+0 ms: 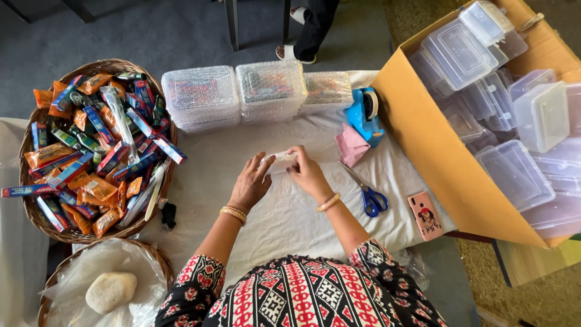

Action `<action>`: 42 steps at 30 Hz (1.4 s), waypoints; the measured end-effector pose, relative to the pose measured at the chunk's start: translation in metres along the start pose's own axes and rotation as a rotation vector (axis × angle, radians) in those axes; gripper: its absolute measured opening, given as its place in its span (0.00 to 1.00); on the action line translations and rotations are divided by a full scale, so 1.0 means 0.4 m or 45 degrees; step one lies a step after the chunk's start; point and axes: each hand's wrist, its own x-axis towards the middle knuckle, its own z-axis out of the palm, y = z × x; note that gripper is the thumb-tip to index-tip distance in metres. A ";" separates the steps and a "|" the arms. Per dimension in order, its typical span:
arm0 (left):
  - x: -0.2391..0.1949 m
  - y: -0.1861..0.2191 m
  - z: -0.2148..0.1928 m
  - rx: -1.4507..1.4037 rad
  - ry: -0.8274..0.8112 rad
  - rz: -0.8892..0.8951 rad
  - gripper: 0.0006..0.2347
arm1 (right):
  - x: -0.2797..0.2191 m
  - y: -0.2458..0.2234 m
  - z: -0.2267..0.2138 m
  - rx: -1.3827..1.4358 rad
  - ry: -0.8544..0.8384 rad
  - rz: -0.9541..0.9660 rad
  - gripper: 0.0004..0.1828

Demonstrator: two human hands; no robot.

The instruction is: Packing small items into plastic containers and bubble wrap at a workstation.

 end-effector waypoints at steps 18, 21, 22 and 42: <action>-0.151 0.078 0.142 -0.276 -0.154 0.020 0.27 | -0.246 0.254 0.112 1.283 0.236 0.972 0.29; -0.150 0.003 0.191 -0.279 0.110 -0.414 0.27 | -0.267 0.304 0.084 1.391 0.210 0.931 0.30; -0.140 -0.022 0.197 -0.278 0.107 -0.412 0.27 | -0.267 0.302 0.071 1.394 0.212 0.931 0.30; -0.077 0.056 0.140 -1.695 0.044 -1.059 0.28 | -0.196 0.291 0.023 1.640 0.211 0.948 0.44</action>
